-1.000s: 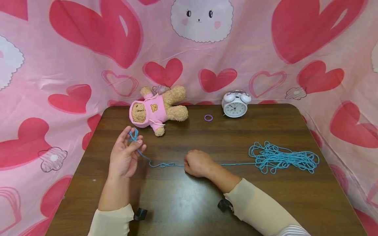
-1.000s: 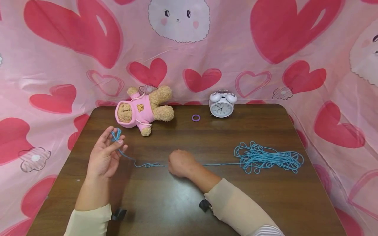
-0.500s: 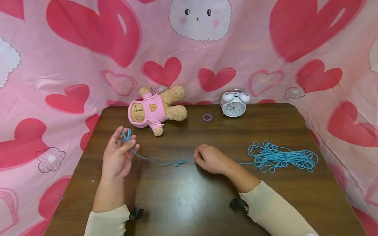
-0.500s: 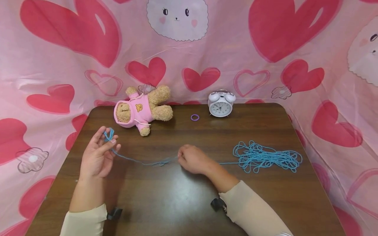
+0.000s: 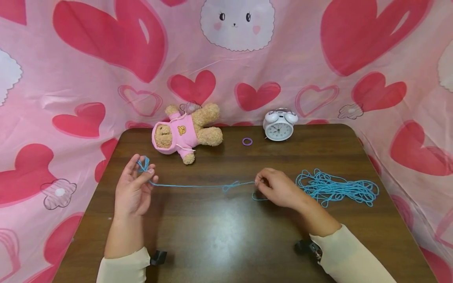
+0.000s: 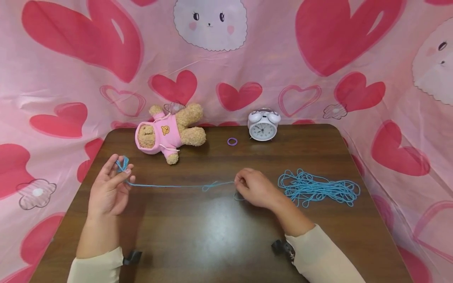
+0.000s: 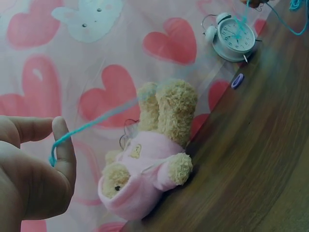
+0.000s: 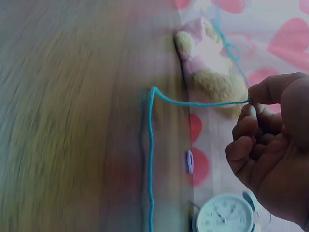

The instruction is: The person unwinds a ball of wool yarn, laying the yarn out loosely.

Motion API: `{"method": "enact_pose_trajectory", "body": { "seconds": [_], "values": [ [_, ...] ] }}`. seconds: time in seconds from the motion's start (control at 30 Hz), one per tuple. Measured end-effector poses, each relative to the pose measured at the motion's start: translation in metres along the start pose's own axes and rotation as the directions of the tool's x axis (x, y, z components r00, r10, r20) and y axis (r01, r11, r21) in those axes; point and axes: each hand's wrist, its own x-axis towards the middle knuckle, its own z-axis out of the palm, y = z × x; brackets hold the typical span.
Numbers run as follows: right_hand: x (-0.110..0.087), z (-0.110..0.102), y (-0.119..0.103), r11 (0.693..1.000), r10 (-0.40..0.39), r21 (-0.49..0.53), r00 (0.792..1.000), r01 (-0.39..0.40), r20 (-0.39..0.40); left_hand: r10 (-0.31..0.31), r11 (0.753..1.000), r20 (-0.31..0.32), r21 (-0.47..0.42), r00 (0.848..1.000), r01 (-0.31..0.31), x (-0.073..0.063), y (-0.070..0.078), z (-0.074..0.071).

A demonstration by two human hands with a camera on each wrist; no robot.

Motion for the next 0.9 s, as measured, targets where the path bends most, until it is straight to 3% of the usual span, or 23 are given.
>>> {"method": "enact_pose_trajectory", "body": {
  "seconds": [0.3, 0.5, 0.9],
  "values": [
    [-0.026, -0.026, 0.018, 1.0, 0.016, 0.023, 0.999, -0.015, -0.039, 0.013, 1.0, 0.005, -0.028, 1.0, -0.013, 0.001, -0.001, -0.004],
    [-0.044, -0.046, 0.027, 0.999, 0.026, -0.032, 0.994, -0.03, -0.11, 0.018, 0.999, 0.007, -0.05, 1.0, -0.017, 0.001, -0.001, -0.005],
    [-0.084, -0.095, 0.045, 0.986, 0.081, -0.115, 0.956, -0.117, -0.281, 0.034, 0.999, 0.007, -0.042, 0.999, -0.034, 0.002, 0.002, -0.014]
  ]
}}
